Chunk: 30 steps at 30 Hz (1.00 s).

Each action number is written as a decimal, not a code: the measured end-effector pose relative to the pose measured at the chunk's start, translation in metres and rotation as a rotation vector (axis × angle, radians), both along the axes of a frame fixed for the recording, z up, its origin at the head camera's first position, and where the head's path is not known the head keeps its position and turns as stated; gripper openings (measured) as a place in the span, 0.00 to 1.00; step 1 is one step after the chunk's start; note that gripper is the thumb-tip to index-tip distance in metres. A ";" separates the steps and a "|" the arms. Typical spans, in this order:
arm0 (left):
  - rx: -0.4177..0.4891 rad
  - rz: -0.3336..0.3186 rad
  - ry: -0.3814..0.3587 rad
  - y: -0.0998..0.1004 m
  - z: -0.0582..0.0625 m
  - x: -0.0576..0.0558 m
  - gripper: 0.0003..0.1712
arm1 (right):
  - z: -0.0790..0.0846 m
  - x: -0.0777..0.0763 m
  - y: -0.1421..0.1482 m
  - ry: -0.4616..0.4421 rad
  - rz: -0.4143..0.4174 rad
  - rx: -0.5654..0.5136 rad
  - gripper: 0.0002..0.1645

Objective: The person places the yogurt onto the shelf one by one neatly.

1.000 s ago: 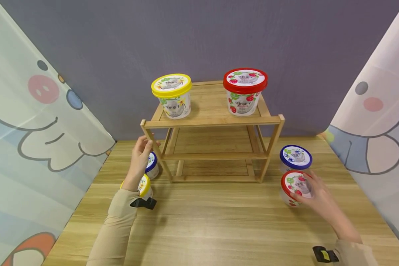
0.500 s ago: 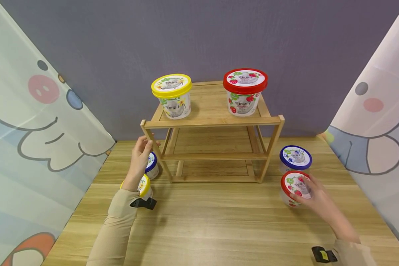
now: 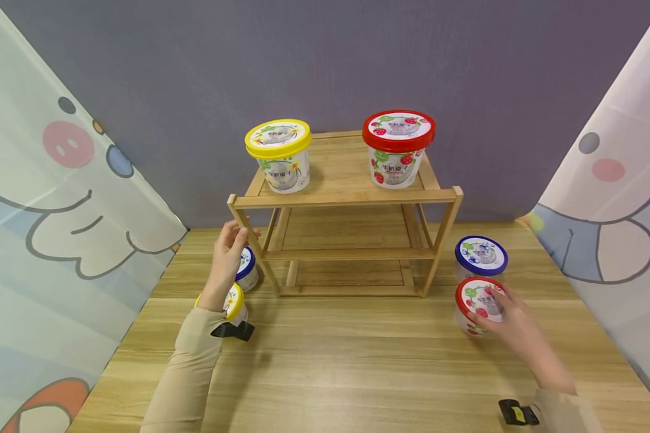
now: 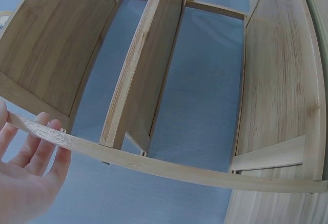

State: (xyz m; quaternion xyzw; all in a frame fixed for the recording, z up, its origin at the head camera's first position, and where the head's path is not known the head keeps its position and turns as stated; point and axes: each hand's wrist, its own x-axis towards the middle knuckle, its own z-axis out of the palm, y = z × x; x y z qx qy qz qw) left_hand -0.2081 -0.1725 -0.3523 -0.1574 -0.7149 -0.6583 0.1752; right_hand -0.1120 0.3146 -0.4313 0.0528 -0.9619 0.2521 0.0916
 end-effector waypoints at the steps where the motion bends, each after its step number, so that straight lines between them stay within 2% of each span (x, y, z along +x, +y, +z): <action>1: -0.002 0.001 0.002 0.000 0.000 0.000 0.14 | 0.000 0.000 -0.001 0.000 -0.006 0.002 0.43; 21: -0.003 -0.008 -0.002 0.000 -0.001 0.001 0.10 | 0.007 0.004 -0.031 0.022 -0.150 0.081 0.45; 30: 0.009 0.000 -0.049 0.001 0.002 0.002 0.11 | 0.002 0.006 -0.041 0.017 -0.267 0.126 0.48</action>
